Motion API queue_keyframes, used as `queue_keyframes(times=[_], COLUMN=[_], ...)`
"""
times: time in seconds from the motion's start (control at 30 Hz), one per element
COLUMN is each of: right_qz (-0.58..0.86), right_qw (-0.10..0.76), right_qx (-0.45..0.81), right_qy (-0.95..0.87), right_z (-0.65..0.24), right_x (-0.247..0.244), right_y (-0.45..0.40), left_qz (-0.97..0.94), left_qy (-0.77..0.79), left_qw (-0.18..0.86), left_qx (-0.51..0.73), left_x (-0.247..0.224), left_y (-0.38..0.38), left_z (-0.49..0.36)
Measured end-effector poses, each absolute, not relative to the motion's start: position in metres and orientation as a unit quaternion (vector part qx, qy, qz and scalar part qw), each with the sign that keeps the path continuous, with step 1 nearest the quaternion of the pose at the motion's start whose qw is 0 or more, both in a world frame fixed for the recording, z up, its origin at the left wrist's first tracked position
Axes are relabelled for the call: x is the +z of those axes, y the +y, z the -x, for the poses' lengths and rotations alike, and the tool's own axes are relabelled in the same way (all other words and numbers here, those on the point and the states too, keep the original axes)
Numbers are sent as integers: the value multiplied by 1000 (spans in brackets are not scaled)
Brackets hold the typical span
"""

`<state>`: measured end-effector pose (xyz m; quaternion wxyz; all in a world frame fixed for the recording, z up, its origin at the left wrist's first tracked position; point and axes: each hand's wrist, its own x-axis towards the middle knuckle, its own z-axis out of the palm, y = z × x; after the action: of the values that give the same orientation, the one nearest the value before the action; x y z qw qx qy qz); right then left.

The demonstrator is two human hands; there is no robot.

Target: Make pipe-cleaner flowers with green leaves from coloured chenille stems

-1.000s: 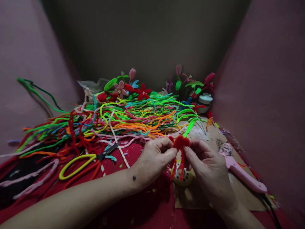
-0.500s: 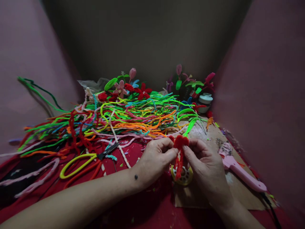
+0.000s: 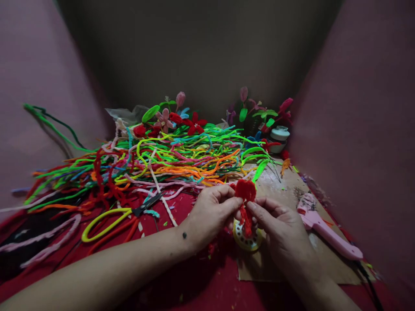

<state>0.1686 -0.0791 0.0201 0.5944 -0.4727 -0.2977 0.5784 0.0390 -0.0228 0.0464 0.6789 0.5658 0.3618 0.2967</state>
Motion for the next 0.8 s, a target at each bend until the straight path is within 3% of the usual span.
queue_keyframes(times=[0.4, 0.57, 0.8], right_qz=[487, 526, 551], right_qw=[599, 592, 579], right_qx=[559, 539, 498], right_qy=[-303, -287, -337], right_z=[-167, -171, -169], right_x=[12, 13, 17], right_y=[-74, -73, -74], left_qz=[-593, -625, -676], left_qy=[361, 375, 334], left_qw=[644, 628, 552], left_qx=[320, 273, 356], left_x=[39, 47, 48], left_y=[-20, -14, -8], left_z=[-40, -36, -32])
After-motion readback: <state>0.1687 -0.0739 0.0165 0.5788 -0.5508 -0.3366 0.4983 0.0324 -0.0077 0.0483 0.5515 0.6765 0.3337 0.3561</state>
